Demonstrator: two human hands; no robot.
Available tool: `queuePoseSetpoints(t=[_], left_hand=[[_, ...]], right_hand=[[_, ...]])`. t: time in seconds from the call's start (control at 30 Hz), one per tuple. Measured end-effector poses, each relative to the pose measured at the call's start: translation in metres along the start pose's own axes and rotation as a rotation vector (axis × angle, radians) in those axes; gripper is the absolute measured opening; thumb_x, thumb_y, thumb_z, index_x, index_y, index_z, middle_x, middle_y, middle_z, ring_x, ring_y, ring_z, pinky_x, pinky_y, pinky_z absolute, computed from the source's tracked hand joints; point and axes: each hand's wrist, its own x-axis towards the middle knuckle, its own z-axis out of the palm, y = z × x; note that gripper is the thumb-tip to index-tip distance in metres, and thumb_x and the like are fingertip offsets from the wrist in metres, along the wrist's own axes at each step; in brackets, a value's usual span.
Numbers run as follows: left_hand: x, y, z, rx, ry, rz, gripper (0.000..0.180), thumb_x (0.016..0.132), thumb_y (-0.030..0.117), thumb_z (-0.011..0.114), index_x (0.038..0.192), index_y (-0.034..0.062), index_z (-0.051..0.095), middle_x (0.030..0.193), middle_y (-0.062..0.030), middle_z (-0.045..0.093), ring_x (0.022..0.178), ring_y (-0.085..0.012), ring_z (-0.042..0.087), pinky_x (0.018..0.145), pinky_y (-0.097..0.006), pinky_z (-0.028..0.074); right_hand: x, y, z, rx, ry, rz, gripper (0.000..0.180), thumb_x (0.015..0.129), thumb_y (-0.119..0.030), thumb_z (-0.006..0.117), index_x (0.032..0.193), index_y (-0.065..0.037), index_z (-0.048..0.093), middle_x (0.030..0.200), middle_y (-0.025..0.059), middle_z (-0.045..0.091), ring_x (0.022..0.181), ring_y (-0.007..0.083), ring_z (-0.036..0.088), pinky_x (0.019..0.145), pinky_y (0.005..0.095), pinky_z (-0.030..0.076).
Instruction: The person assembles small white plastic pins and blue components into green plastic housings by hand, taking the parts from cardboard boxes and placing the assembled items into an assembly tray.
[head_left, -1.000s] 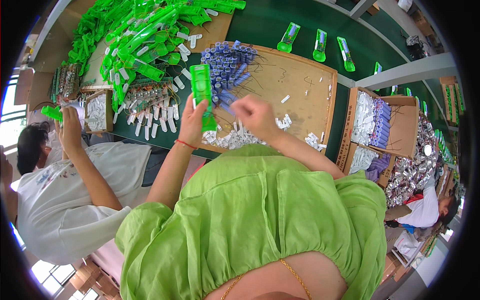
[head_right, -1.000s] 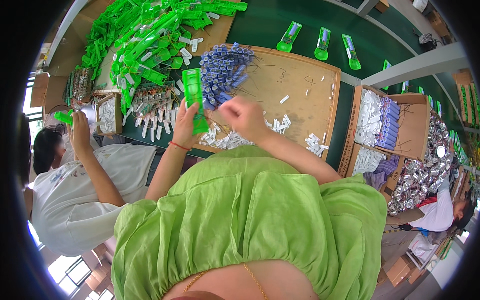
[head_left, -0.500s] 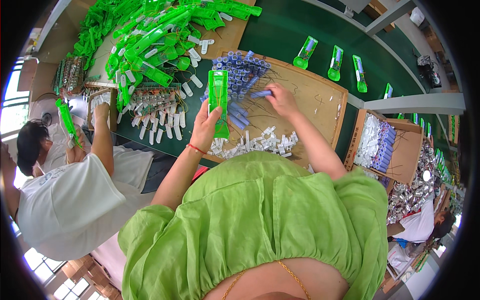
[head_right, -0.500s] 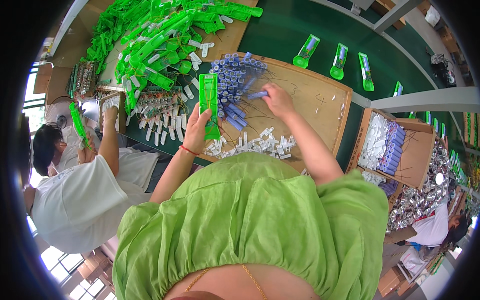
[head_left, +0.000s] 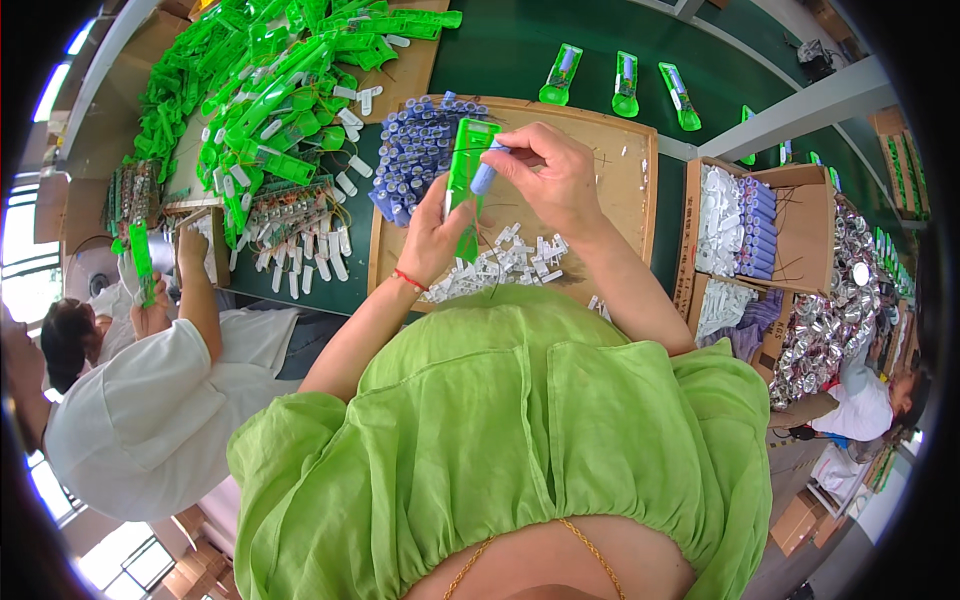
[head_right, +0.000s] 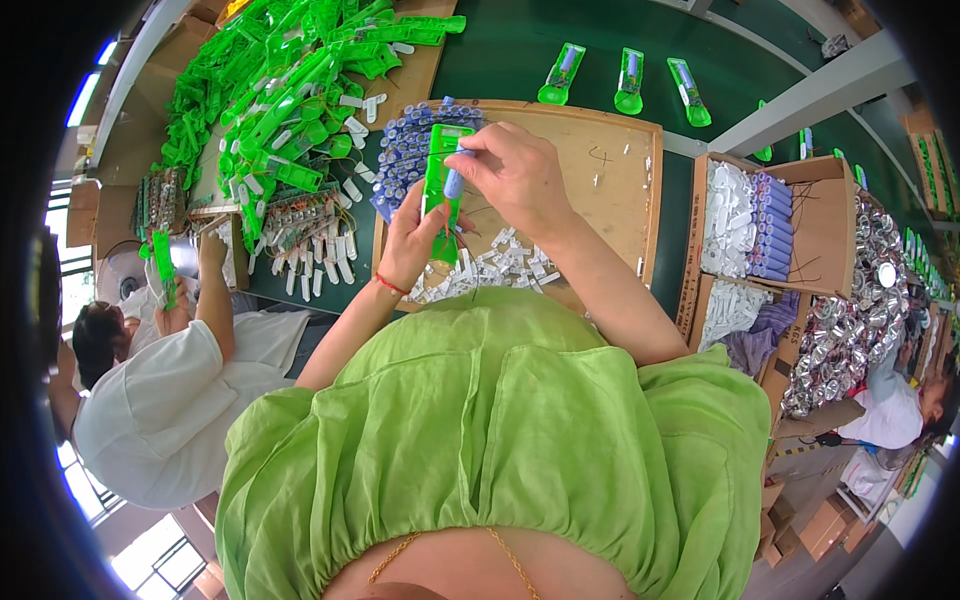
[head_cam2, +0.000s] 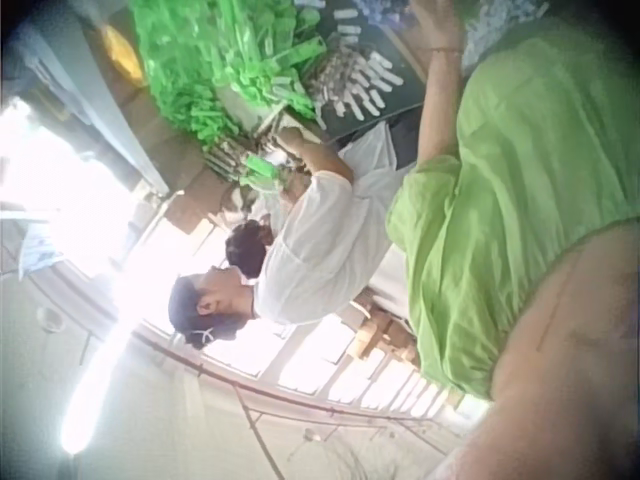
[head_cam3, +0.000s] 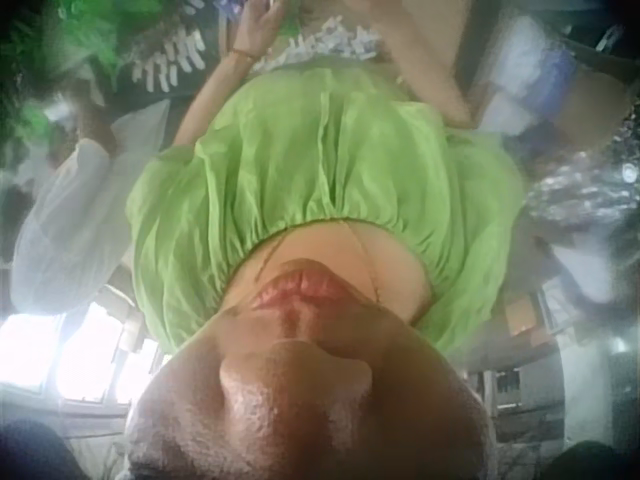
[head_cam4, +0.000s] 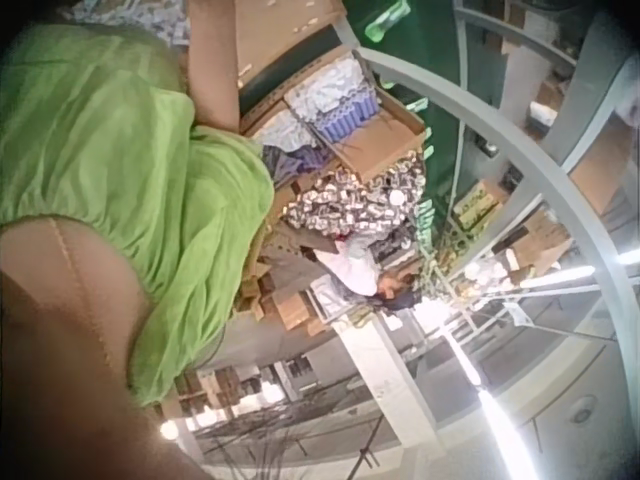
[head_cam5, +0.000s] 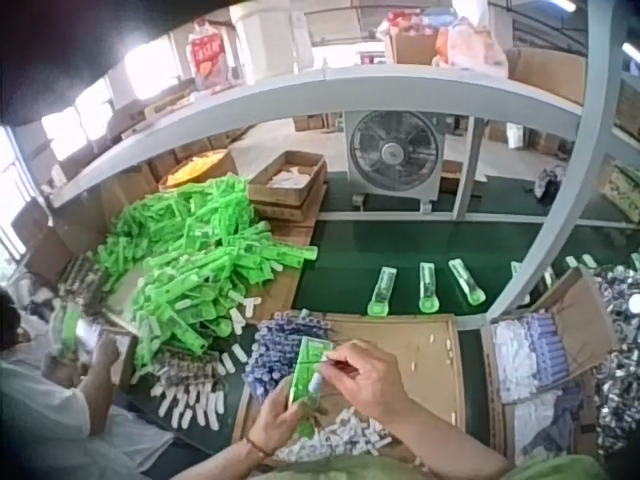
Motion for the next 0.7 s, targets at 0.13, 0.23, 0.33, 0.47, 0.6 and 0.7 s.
queuePoseSetpoints(t=[0.13,0.23,0.33,0.47,0.6,0.7], left_hand=[[-0.013,0.005,0.006,0.078,-0.014,0.012,0.032,0.098,0.015,0.045,0.126,0.0003,0.04,0.087,-0.0095,0.063,0.076,-0.0165,0.065,0.061,-0.028,0.052],[-0.014,0.004,0.003,0.071,-0.015,0.026,0.031,0.098,0.015,0.044,0.125,0.0004,0.041,0.088,-0.0098,0.063,0.075,-0.0163,0.065,0.061,-0.028,0.052],[-0.019,0.005,0.004,0.112,-0.022,0.04,0.033,0.097,0.013,0.042,0.127,0.0002,0.04,0.094,-0.011,0.06,0.075,-0.0172,0.065,0.061,-0.028,0.053],[-0.028,0.01,0.013,-0.04,-0.042,0.02,0.038,0.096,0.015,0.044,0.13,-0.0004,0.038,0.096,-0.0125,0.058,0.077,-0.0188,0.064,0.062,-0.03,0.054],[-0.033,0.008,0.011,-0.16,-0.084,-0.043,0.042,0.097,0.025,0.042,0.131,0.001,0.039,0.096,-0.0148,0.061,0.079,-0.0203,0.064,0.067,-0.032,0.054],[-0.034,-0.004,0.007,-0.222,-0.039,-0.153,0.041,0.098,0.034,0.047,0.126,0.0031,0.046,0.098,-0.0085,0.062,0.078,-0.0141,0.063,0.068,-0.027,0.053]], right_hand=[[-0.008,-0.005,0.001,0.203,0.022,0.178,0.016,0.077,-0.006,0.075,0.087,0.001,0.065,0.08,0.008,0.066,0.071,0.0141,0.067,0.063,0.0261,0.053],[-0.011,-0.013,0.004,0.282,0.072,0.16,0.015,0.076,-0.007,0.075,0.086,0.0,0.066,0.079,0.0073,0.066,0.069,0.0142,0.066,0.062,0.0263,0.053],[-0.016,-0.015,0.005,0.135,0.059,0.047,0.015,0.076,-0.008,0.076,0.087,-0.002,0.067,0.074,0.006,0.064,0.066,0.0159,0.065,0.06,0.0268,0.052],[-0.023,-0.015,0.004,-0.004,0.003,0.053,0.017,0.073,-0.011,0.078,0.085,-0.004,0.068,0.082,0.0078,0.062,0.064,0.0203,0.062,0.058,0.0282,0.05],[-0.029,0.0,0.008,-0.362,0.171,-0.28,0.028,0.071,-0.011,0.08,0.095,-0.004,0.066,0.099,0.0095,0.059,0.071,0.0203,0.063,0.062,0.0266,0.052],[-0.046,0.01,0.025,0.475,0.04,0.416,0.062,0.076,-0.009,0.077,0.129,-0.002,0.046,0.117,0.0095,0.055,0.091,0.0139,0.061,0.078,0.0274,0.052]])
